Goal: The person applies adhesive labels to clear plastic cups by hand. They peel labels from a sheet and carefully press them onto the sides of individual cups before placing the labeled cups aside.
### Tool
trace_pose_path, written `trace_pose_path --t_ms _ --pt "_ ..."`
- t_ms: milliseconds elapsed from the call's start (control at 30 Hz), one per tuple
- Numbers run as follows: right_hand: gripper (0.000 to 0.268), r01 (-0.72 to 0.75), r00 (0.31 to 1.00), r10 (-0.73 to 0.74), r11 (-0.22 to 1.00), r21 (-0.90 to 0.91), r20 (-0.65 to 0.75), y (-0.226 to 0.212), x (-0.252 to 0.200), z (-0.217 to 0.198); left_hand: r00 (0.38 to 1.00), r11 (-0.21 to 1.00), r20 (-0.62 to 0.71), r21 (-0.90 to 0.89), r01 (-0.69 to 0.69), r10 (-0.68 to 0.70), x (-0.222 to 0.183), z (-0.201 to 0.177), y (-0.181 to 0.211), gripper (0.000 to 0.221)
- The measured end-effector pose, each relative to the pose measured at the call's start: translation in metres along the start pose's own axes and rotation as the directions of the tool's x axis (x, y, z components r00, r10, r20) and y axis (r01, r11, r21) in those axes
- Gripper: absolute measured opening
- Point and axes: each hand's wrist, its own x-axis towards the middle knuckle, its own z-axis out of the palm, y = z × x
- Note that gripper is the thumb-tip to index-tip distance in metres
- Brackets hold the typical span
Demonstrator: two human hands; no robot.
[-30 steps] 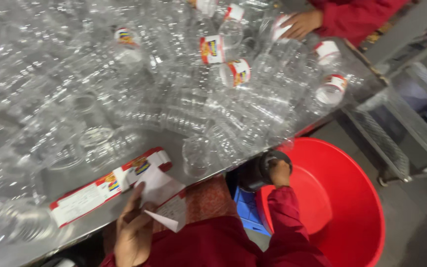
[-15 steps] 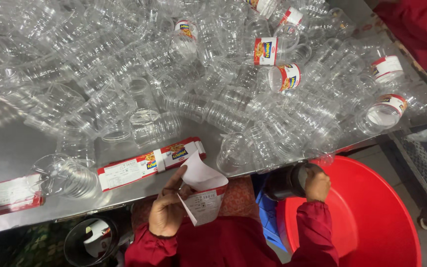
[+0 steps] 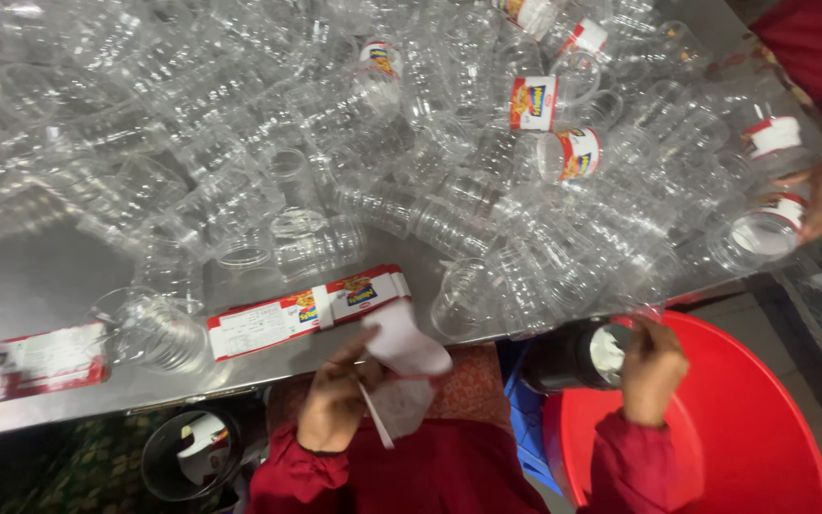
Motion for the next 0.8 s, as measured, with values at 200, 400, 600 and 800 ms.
trace_pose_path --t_ms 200,400,600,800 --pt "0.036 -0.489 0.524 -0.374 0.604 0.629 0.765 -0.137 -0.001 -0.014 0.859 0.760 0.436 0.644 -0.090 -0.268 -0.003 0.024 0.003 0.057" --pt "0.027 -0.602 -0.115 -0.735 0.587 0.542 0.668 -0.172 -0.046 0.072 0.885 0.797 0.408 0.600 -0.075 -0.224 -0.018 0.025 0.014 0.052" --pt "0.014 -0.738 0.165 -0.454 0.532 0.415 0.876 -0.145 -0.048 0.095 0.513 0.615 -0.506 0.786 -0.056 0.694 -0.029 -0.054 0.044 0.055" --pt "0.021 -0.724 0.247 -0.274 0.586 0.365 0.929 -0.139 -0.033 0.080 0.092 0.381 -0.383 0.924 0.035 0.919 -0.034 -0.150 0.160 0.064"
